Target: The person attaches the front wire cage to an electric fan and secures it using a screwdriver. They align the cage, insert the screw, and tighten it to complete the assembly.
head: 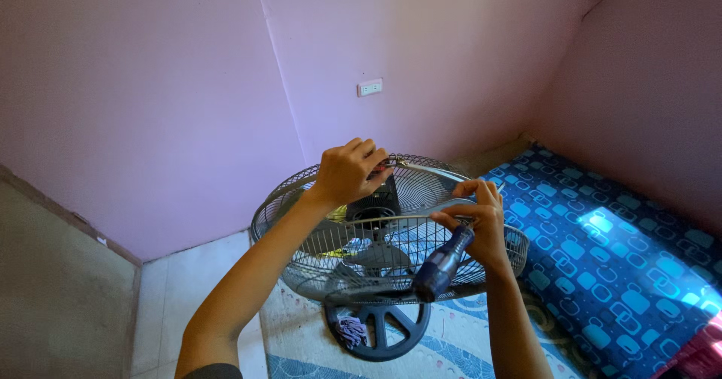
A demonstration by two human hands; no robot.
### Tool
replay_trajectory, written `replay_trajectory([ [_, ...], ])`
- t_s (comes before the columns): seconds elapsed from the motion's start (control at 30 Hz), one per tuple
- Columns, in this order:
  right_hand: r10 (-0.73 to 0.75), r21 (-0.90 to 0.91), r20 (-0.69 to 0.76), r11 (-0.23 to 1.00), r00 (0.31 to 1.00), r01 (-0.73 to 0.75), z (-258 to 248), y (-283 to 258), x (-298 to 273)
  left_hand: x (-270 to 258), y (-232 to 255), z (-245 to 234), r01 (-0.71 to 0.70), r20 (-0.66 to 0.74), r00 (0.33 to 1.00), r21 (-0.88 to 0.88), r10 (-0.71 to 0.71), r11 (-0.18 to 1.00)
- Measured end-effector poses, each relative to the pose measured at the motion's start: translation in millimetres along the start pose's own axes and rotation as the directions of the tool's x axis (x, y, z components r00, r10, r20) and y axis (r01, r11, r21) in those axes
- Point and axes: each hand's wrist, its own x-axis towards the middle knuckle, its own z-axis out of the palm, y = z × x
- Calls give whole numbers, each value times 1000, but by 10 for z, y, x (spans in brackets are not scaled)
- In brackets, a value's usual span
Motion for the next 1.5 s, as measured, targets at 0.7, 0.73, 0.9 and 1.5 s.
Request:
replay_trajectory([
  [0.7,103,-102,20,990,995,-100,225,184,-19,-116,-139,64,-70,-53,997,-141,63,988],
  [0.73,106,-83,16,991,994,-104,223,181,-20,-116,-145,72,-73,-51,996,-139,66,988],
  [0.9,113,-81,12,990,994,-111,233,181,9,-116,-160,74,-68,-38,997,-176,62,982],
  [1.5,111,-59,22,992,994,-110,236,216,163,-28,-177,60,-24,-99,995,-145,9,989],
])
